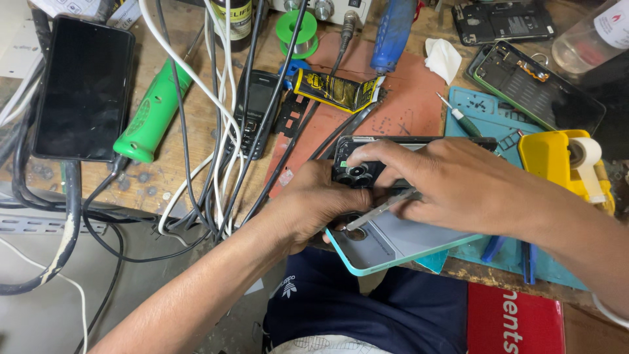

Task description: The person pries open the back cover of a teal smartphone using a metal pry tool, works around the camera module and battery area, then presses the cover back into place. They press the edges of the phone, wipe the screen with a cloth, and continue pressing the frame edges.

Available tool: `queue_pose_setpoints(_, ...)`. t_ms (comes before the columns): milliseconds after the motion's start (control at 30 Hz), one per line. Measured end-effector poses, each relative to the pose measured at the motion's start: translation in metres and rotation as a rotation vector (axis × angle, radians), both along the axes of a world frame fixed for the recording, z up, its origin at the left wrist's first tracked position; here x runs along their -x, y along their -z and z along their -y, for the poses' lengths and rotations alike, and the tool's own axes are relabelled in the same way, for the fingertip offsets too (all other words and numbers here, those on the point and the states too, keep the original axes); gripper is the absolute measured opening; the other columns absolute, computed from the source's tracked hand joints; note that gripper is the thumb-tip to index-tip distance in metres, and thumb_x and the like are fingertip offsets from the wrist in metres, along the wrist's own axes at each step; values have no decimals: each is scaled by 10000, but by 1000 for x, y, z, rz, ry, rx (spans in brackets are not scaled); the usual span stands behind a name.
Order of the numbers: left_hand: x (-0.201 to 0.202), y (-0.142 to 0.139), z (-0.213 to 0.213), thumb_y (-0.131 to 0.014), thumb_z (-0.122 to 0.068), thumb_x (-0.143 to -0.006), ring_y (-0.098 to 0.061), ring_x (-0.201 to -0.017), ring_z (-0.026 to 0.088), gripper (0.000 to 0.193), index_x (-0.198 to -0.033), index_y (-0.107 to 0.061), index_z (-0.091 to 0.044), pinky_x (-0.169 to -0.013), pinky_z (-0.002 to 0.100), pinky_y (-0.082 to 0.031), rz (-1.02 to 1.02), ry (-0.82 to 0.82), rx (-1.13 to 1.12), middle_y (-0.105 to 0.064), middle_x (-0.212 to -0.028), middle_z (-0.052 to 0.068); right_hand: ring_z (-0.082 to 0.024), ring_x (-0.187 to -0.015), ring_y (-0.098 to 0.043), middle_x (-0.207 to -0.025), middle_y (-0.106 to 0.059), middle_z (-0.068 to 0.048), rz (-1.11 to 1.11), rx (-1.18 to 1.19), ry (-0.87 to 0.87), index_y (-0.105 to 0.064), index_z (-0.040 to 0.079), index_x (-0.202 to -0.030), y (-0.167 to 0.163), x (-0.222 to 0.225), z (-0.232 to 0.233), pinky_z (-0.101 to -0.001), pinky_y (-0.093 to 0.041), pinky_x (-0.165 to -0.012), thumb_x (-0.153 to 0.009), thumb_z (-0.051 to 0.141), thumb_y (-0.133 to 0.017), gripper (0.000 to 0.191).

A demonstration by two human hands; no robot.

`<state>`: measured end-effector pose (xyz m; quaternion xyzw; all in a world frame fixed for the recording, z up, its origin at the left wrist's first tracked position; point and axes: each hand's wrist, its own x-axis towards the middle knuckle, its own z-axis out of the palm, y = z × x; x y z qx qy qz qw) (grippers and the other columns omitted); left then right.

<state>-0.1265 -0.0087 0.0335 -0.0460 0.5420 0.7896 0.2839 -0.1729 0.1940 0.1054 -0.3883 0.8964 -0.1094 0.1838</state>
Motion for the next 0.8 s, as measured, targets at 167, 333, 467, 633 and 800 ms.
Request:
queue_pose_setpoints(167,0,-4,0,-744,-71,-810,-552,-467,78,310,-1084,-707,69,-347,251,-428,-13,19,38,-707,-734,80,-186,-691,-800,-855,-823,-18,32,24,27,-448,226,-1468,6,-4,-9,-332,-616,-605,-724,105,-794,830)
queue_pose_setpoints(333,-1,-5,-2,-758,-76,-781,-590,-480,95,313,-1053,-668,51,-357,297,-503,124,-16,178,-676,-726,87,-220,-684,-787,-1011,-817,-64,-68,228,-98,-464,134,-1432,7,-4,-11,-337,-614,-549,-655,29,-779,846)
queue_pose_setpoints(467,0,0,-2,-761,-58,-777,-631,-506,112,337,-1063,-645,78,-424,274,-543,34,-18,20,-710,-761,108,-243,-678,-779,-1026,-806,-63,-65,179,-55,-470,160,-1453,4,-4,-11,-349,-613,-562,-694,54,-792,831)
queue_pose_setpoints(633,0,4,-1,-787,-65,-778,-567,-471,100,368,-1058,-617,103,-439,295,-585,52,-15,8,-678,-740,124,-234,-690,-787,-1048,-814,-25,8,138,20,-478,215,-1482,0,-5,-10,-354,-616,-574,-703,76,-791,851)
queue_pose_setpoints(800,0,2,-1,-795,-81,-765,-551,-452,95,373,-1047,-627,96,-410,287,-548,36,-16,23,-688,-736,128,-224,-734,-794,-1046,-815,-23,19,145,34,-459,216,-1461,1,-6,-8,-349,-622,-606,-684,88,-788,852)
